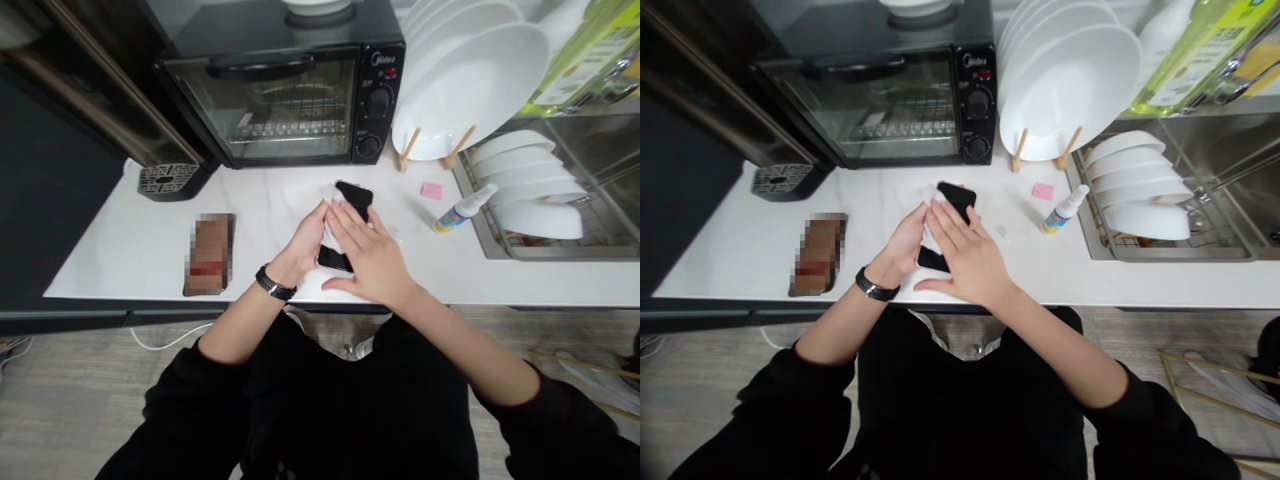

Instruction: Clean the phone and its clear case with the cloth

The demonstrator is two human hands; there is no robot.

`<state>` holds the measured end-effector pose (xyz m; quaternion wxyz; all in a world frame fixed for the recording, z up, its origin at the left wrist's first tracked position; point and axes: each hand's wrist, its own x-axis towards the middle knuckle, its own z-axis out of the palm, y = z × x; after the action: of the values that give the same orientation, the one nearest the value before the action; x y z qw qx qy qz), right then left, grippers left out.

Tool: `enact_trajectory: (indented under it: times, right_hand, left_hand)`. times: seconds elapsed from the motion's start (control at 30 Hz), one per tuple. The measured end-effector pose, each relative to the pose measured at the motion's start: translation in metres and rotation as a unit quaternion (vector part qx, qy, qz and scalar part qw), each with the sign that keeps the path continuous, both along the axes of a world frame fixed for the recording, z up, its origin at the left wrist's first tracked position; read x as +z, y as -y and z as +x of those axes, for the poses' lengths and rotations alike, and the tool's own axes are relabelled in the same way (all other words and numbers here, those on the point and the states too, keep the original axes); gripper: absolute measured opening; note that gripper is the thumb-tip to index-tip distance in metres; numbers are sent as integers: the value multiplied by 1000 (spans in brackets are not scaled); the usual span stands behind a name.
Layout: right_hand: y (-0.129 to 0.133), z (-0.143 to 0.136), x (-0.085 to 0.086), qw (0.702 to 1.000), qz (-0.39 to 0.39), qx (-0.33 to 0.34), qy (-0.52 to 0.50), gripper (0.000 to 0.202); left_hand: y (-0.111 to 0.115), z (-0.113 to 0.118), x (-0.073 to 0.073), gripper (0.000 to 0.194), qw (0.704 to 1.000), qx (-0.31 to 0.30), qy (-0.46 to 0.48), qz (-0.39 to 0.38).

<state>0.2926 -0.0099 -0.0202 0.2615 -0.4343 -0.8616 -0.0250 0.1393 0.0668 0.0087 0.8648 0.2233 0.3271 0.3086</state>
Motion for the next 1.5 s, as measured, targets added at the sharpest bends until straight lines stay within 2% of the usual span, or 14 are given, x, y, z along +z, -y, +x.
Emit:
enact_trajectory:
  times: [0.13, 0.23, 0.33, 0.43, 0.57, 0.67, 0.77, 0.83, 0.97, 1.13, 1.23, 1.33, 1.4, 1.5]
  right_hand:
    - [18, -2, 2, 998, -1, 53, 16, 119]
    - [1, 15, 10, 1000, 0, -2, 6, 110]
    - [-15, 17, 13, 999, -8, -35, -7, 115]
    - [0, 4, 8, 1000, -16, 27, -2, 126]
    - [21, 14, 6, 993, -10, 112, 21, 113]
    - [1, 35, 13, 998, 11, 56, 12, 108]
    - [-16, 29, 17, 999, -10, 32, 1, 115]
    - [-8, 14, 16, 998, -26, 62, 2, 124]
    - [26, 9, 9, 994, -16, 108, 31, 117]
    - [7, 45, 8, 1000, 0, 10, 28, 107]
    - [-4, 32, 8, 1000, -1, 3, 16, 113]
    - [9, 3, 6, 998, -4, 60, 18, 119]
    - [18, -5, 5, 996, -6, 78, 36, 105]
    - [11, 4, 4, 999, -10, 27, 36, 81]
  left_hand:
    - [0, -6, 2, 86, 999, -40, 12, -23]
    - [1, -5, 0, 80, 999, -41, 19, -14]
    - [2, -2, -2, 67, 1000, -5, 10, 9]
    - [2, -4, 1, 68, 1000, -3, -1, 0]
    - [2, -7, 10, 80, 998, -25, 44, -26]
    - [1, -4, 12, 80, 997, -31, 64, -42]
    - [1, 0, 9, 68, 998, 17, 51, -24]
    - [0, -1, 8, 68, 999, 9, 38, -37]
    - [-1, -7, 12, 77, 999, -14, 37, -27]
    - [-1, -1, 16, 63, 998, 33, 46, -33]
    - [-3, 1, 14, 63, 997, 48, 43, -46]
    - [-4, -3, 11, 73, 997, 18, 25, -66]
    - [-5, -5, 10, 78, 998, 4, 26, -65]
    - [-5, -3, 11, 77, 997, 3, 31, -68]
